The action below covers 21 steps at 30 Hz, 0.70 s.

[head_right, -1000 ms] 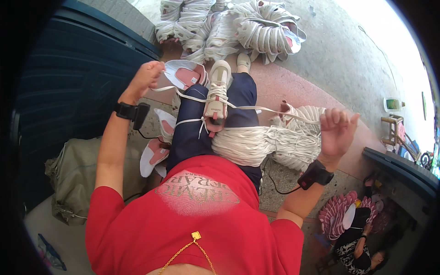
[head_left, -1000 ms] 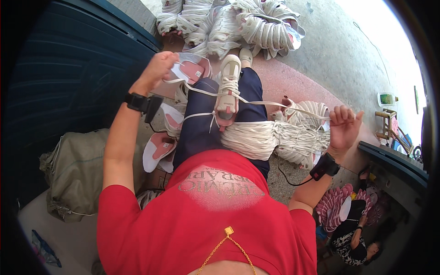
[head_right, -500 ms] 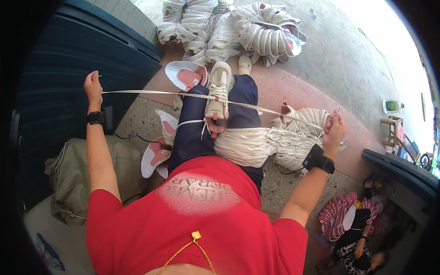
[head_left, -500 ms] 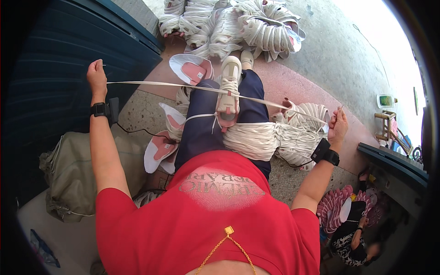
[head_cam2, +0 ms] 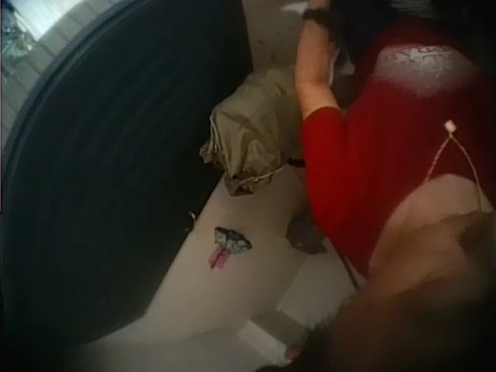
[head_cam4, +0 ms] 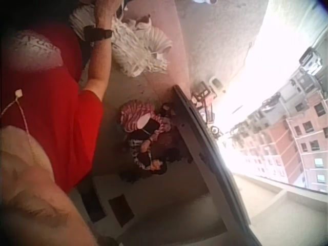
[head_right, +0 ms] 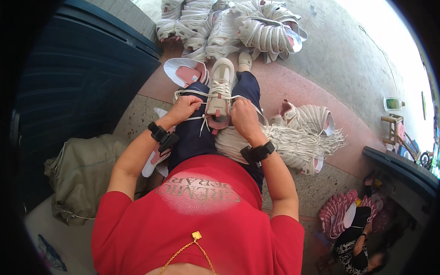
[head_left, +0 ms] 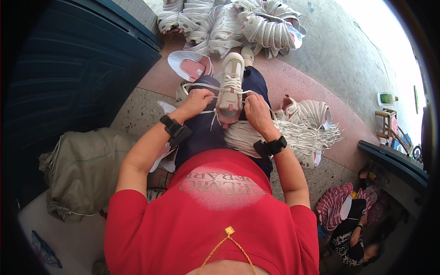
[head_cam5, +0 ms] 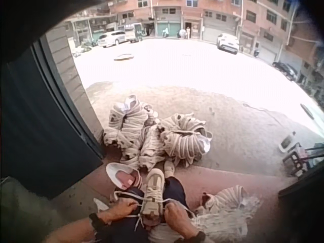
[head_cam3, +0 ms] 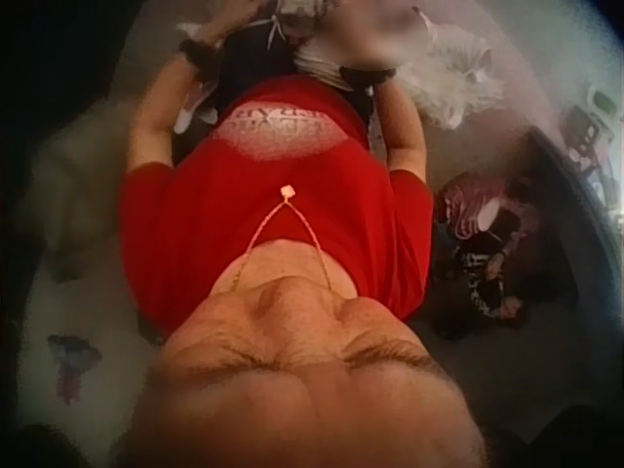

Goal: Organizing shoe uppers and tying laces as part of a manufacturing process.

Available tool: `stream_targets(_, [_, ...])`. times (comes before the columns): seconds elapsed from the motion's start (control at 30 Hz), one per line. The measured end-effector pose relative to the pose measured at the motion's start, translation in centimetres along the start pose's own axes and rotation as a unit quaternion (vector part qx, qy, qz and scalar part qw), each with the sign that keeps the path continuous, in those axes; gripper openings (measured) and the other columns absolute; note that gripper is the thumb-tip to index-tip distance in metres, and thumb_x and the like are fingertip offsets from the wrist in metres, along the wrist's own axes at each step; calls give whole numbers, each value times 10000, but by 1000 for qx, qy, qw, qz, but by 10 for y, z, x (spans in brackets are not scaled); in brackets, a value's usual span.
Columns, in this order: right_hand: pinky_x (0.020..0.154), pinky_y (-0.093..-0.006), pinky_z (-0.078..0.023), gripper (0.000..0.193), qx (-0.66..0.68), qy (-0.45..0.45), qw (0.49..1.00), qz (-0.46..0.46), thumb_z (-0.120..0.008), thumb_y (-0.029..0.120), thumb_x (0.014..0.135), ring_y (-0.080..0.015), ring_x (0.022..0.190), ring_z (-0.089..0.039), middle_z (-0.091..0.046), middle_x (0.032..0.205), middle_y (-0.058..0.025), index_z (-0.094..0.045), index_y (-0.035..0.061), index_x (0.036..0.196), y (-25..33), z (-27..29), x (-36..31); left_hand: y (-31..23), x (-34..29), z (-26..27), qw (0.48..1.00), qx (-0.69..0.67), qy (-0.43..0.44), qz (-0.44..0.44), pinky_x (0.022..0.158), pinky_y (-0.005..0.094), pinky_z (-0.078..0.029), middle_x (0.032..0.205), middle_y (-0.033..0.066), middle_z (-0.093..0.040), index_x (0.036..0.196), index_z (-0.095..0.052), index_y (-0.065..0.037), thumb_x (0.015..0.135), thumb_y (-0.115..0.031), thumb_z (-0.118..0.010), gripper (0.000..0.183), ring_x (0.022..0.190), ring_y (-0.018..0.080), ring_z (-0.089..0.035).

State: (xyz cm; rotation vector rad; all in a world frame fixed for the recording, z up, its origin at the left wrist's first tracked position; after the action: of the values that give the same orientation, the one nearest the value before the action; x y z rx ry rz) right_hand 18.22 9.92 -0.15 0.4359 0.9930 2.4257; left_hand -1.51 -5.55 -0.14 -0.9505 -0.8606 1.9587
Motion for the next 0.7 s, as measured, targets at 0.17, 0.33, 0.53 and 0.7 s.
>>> stream_targets(0.17, [869,-480,-471,166,-129,-58,990,9,-571,137,846,-349,1055,-598,-664,1141,-148,-657,-4,862,0,-10,14,-4,14,-7,983,134,-83,-95,767,530,-512,883,274,-666,892,-689,10,947,-208,-548,265,879,461,-641])
stream_targets(0.33, [882,-481,-439,178,-140,-58,988,-29,-591,161,831,-302,1153,-544,-646,1200,-105,-692,19,867,-6,-13,19,-5,16,-13,984,135,-113,-30,779,539,-511,885,263,-678,906,-683,4,951,-222,-544,269,880,455,-653])
stream_targets(0.53, [887,-470,-415,176,-151,-64,986,-41,-599,176,832,-292,1162,-531,-641,1193,-81,-707,38,852,-3,-17,20,0,22,-24,982,117,-145,-22,794,544,-512,901,267,-679,919,-680,0,953,-240,-532,285,897,470,-648])
stream_targets(0.7, [846,-451,-408,160,-147,-47,988,-17,-624,195,849,-279,1073,-552,-646,1089,-64,-714,62,852,5,-13,22,12,27,-24,989,118,-88,-21,797,541,-516,900,269,-679,926,-675,2,948,-246,-530,288,898,469,-651])
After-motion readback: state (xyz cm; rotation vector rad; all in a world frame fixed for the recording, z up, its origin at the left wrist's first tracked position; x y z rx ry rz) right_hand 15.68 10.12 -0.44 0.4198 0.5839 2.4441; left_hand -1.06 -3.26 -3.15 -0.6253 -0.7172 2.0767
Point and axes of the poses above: each hand's wrist, its own x-axis towards the middle knuckle, its own z-axis out of the back of the hand, y = z × x, the point moved 3 cm from there along x, towards the middle knuckle
